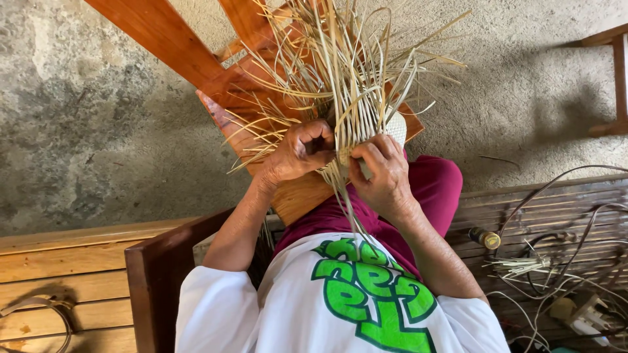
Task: Weaving dried plant fibers to create a handcrafted item
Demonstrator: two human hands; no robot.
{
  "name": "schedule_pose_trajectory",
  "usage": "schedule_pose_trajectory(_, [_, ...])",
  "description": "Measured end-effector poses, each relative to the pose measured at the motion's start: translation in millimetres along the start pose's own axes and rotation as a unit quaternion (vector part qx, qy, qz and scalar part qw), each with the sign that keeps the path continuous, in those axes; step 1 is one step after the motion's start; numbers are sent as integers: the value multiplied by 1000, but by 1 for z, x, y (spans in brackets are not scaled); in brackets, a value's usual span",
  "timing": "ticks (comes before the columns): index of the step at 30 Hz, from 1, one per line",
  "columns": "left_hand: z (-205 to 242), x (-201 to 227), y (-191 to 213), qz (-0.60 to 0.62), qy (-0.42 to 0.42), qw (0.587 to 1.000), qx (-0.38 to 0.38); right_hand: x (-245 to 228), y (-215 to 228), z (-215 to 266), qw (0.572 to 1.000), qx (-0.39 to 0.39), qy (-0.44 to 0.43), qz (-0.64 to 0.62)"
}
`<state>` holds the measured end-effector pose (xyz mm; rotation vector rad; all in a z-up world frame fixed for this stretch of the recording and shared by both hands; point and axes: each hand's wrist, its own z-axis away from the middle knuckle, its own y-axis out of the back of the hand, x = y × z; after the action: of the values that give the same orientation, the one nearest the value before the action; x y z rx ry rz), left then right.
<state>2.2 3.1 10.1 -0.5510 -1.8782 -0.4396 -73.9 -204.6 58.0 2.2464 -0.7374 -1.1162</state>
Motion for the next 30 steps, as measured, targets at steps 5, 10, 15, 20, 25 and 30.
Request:
schedule_pose_trajectory(5, [0, 4, -6, -34, 21, 999, 13, 1, 2, 5, 998, -4, -19, -64])
schedule_pose_trajectory(10, [7, -12, -2, -20, 8, 1000, 7, -23, 17, -4, 997, -47, 33, -46])
schedule_pose_trajectory(15, [15, -30, 1, 29, 6, 1000, -8, -13, 23, -56, 994, -47, 102, -13])
schedule_pose_trajectory(20, [-5, 38, -4, 57, 102, 993, -26, 51, 23, -112, 943, -8, -132, -306])
schedule_pose_trajectory(25, [-4, 12, -1, 46, 34, 998, -26, 61, 66, -57, 920, 19, -133, -368])
schedule_pose_trajectory(30, [3, -10, 3, 21, 7, 999, -27, 64, 44, -7, 965, 4, -155, -211])
